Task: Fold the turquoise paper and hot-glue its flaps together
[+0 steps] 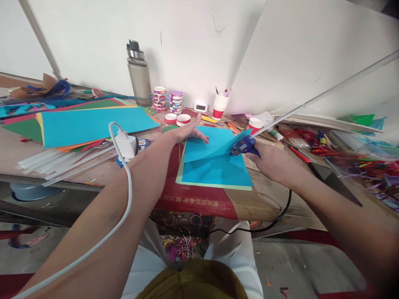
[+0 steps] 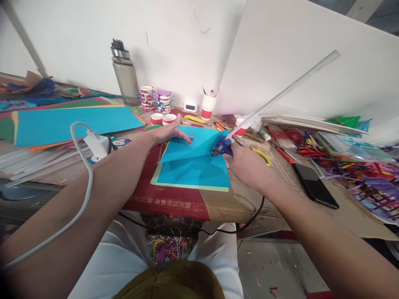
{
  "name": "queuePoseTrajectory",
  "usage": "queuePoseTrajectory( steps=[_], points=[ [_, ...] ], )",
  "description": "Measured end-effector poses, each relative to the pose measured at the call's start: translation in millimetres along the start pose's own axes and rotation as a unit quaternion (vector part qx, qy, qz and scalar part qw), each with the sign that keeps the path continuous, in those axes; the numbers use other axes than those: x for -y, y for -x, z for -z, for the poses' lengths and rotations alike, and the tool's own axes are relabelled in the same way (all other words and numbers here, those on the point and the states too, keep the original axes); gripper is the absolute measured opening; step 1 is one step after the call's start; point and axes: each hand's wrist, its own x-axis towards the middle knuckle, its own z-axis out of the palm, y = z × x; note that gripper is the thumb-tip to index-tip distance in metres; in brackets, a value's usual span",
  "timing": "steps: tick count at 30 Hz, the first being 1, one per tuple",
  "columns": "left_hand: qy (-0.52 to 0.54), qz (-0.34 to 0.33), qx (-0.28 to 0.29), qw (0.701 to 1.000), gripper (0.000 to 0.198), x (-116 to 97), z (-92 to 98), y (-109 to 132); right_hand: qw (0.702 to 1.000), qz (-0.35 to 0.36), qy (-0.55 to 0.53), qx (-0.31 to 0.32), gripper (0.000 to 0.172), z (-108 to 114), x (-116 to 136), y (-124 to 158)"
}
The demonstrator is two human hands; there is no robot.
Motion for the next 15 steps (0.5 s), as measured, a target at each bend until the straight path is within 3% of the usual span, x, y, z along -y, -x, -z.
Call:
queuePoseTrajectory(
  steps=[6, 15],
  points=[
    [0.006, -0.009, -0.007, 1.0, 0.092, -0.4, -0.6, 1.4, 1.0, -0.007, -0.02, -0.009, 0.03, 1.5, 14.4, 1.3],
    [-0.009, 0.0, -0.012, 1.0, 0.094, -6.4, -3.5, 4.5, 0.994, -0.031, -0.094, -0.043, 0.031, -15.0, -28.0, 12.4]
  ],
)
